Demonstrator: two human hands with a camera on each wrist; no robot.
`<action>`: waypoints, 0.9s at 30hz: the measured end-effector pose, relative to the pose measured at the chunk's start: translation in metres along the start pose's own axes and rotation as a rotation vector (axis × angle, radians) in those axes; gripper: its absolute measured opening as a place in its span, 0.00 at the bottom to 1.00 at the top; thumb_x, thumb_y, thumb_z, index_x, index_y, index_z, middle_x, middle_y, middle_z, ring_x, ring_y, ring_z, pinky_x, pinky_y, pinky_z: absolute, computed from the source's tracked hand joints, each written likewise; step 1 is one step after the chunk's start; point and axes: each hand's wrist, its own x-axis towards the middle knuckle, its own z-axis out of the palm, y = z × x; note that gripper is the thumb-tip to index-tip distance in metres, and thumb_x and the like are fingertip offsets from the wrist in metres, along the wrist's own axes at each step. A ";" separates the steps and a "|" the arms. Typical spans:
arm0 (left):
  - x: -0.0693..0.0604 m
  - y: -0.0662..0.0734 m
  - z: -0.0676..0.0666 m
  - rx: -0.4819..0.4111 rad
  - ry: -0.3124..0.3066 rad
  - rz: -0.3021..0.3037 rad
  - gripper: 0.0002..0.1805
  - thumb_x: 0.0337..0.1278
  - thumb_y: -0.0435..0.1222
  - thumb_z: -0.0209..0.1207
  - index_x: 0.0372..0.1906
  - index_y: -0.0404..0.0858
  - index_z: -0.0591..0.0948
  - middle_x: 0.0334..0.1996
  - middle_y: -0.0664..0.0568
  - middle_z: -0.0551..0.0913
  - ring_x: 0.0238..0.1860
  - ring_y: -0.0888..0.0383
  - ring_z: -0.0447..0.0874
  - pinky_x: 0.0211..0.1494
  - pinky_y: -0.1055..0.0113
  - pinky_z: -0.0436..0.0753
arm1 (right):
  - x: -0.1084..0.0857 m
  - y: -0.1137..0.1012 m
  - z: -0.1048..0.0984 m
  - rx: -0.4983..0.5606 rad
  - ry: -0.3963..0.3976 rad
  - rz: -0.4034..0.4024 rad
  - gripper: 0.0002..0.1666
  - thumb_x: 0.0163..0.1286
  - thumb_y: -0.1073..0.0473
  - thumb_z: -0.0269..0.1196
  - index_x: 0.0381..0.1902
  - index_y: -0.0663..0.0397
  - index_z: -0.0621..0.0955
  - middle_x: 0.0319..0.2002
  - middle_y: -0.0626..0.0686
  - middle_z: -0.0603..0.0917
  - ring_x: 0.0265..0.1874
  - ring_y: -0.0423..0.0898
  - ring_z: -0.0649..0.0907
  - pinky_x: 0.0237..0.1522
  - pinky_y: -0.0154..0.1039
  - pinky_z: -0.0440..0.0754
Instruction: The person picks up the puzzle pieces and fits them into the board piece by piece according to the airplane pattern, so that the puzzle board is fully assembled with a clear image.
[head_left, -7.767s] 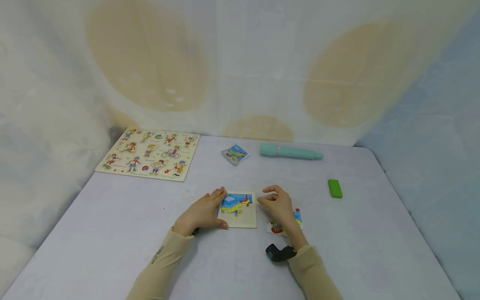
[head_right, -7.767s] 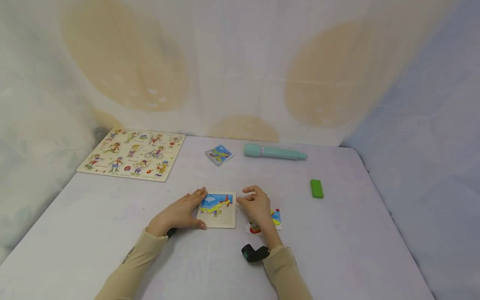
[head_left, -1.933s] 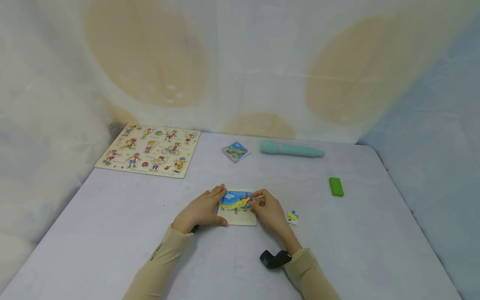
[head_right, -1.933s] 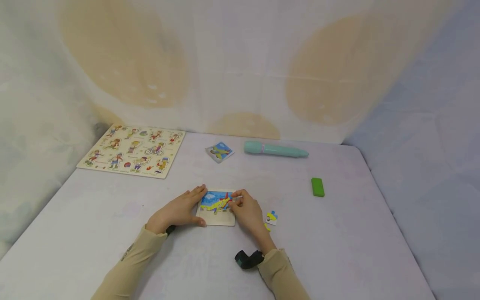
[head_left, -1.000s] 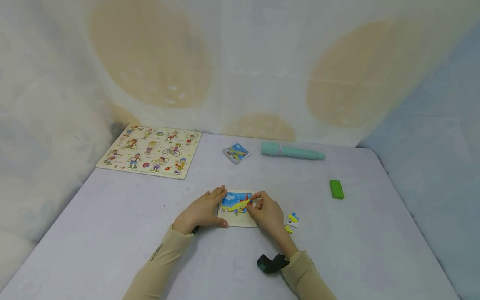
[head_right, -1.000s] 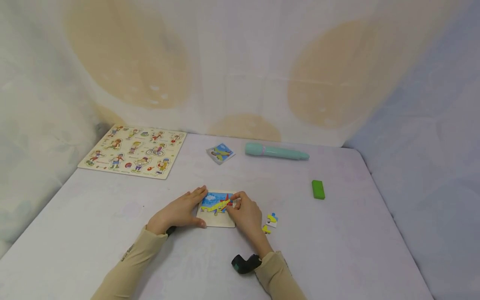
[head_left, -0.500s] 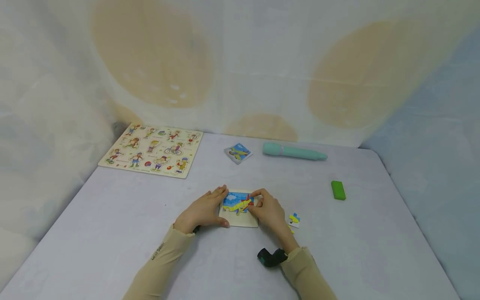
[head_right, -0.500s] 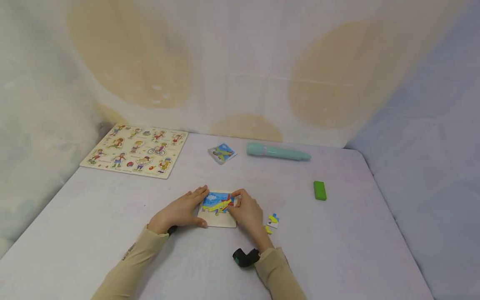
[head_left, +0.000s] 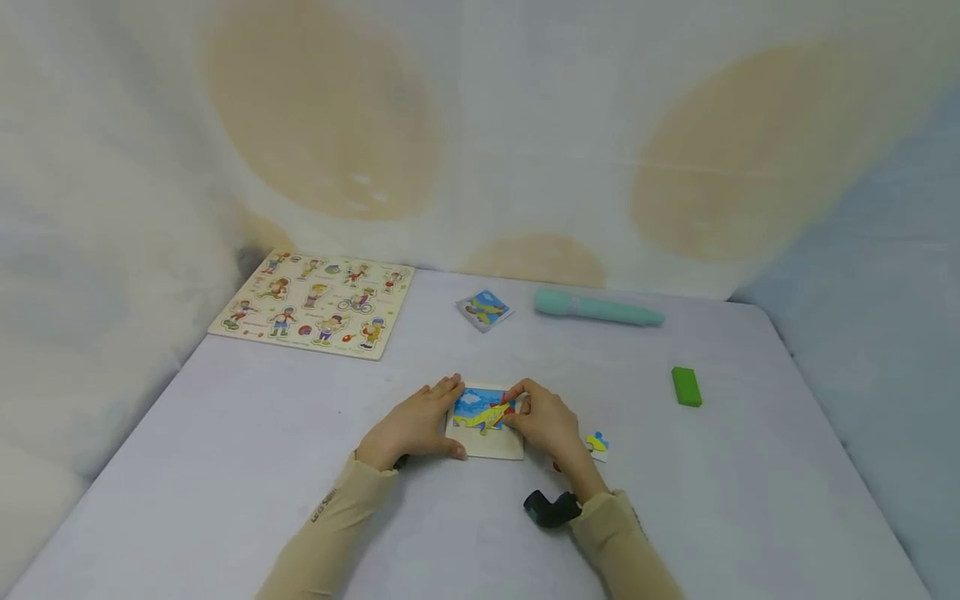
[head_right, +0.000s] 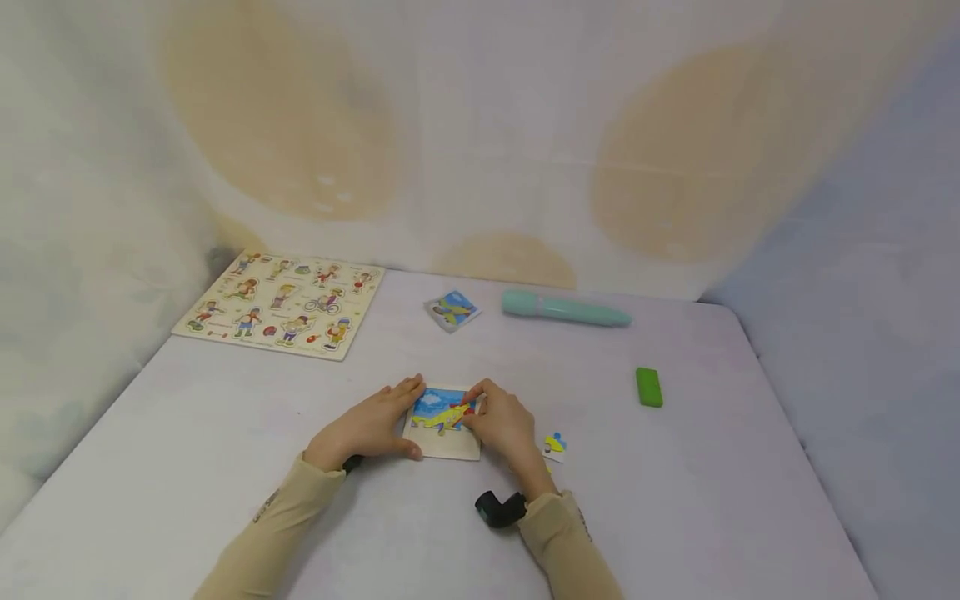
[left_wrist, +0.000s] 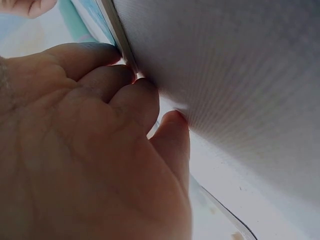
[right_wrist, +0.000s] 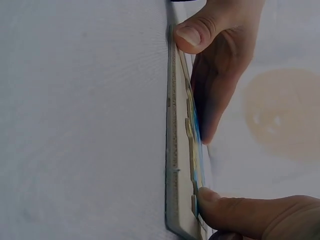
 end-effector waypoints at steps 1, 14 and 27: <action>0.000 -0.001 -0.001 0.004 0.001 0.000 0.58 0.41 0.55 0.72 0.75 0.35 0.57 0.77 0.46 0.52 0.78 0.49 0.50 0.80 0.51 0.53 | 0.000 0.000 0.001 0.008 0.001 0.003 0.16 0.58 0.53 0.71 0.43 0.46 0.80 0.19 0.45 0.75 0.16 0.41 0.71 0.17 0.31 0.63; 0.001 -0.002 0.002 -0.023 0.001 0.007 0.58 0.41 0.54 0.73 0.75 0.34 0.57 0.77 0.44 0.52 0.78 0.47 0.50 0.80 0.50 0.53 | 0.000 0.014 -0.005 0.207 -0.023 0.010 0.20 0.60 0.53 0.70 0.49 0.50 0.79 0.19 0.47 0.74 0.15 0.42 0.67 0.17 0.31 0.61; -0.001 -0.002 0.000 -0.015 -0.007 0.012 0.59 0.43 0.52 0.72 0.75 0.33 0.54 0.77 0.43 0.51 0.78 0.47 0.49 0.80 0.50 0.52 | -0.026 0.034 -0.034 0.268 -0.022 0.066 0.22 0.61 0.60 0.69 0.53 0.54 0.78 0.16 0.48 0.70 0.15 0.41 0.67 0.16 0.30 0.64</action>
